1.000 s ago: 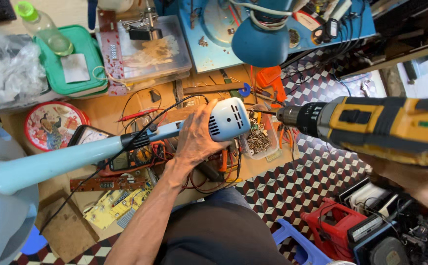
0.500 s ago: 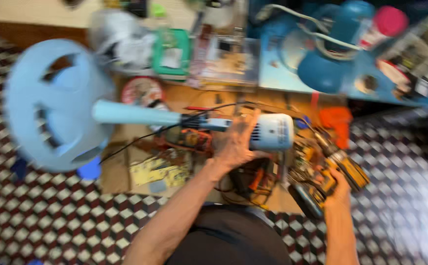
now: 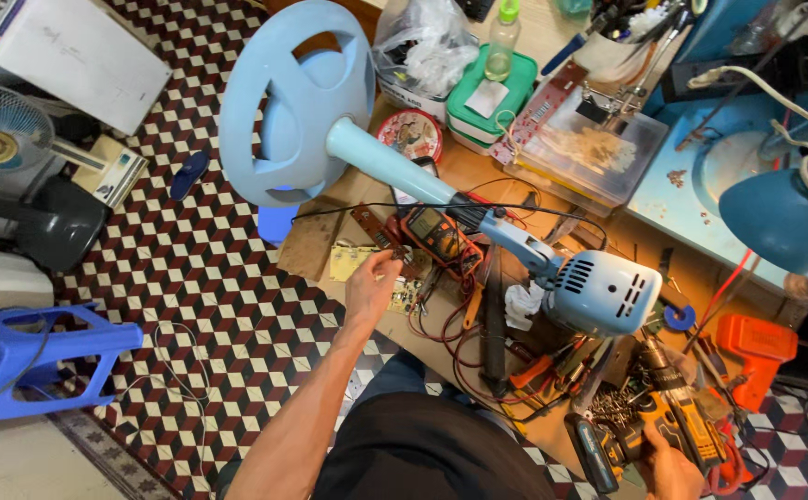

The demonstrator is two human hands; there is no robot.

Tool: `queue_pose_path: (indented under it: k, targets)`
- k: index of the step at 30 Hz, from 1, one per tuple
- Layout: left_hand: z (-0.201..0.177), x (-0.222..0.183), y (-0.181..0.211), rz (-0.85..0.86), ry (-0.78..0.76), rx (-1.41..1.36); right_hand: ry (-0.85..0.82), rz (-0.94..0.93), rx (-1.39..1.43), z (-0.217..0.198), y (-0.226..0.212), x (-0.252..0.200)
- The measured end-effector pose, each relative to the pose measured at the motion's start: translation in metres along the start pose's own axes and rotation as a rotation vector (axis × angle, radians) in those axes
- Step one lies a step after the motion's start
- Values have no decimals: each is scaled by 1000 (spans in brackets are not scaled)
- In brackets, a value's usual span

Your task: The person repairs a light blue pedestal fan by applying lubricant to the motor, using a power drill to remove and reinstall screws, and reassembling the fan with its metal cage and base. The person also uses a multimeter to test the fan's electrical connections.

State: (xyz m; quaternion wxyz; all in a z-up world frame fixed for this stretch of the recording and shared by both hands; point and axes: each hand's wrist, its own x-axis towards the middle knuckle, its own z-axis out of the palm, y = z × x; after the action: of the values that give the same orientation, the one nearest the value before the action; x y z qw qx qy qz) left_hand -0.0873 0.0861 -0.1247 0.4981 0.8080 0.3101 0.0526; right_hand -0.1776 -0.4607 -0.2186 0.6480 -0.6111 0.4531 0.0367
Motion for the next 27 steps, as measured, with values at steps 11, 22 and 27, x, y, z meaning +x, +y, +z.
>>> queue_pose_path:
  k: [11,22,27]
  targets:
    - [39,127,-9,-504,-46,-630,-206,-171,46,183,-76,-194]
    - [-5,220,-148,-933,291,-1687,-323,221,806,373,-93,-100]
    - [-93,202,-177,-1053,481,-1726,-277,178,844,375,-78,-54]
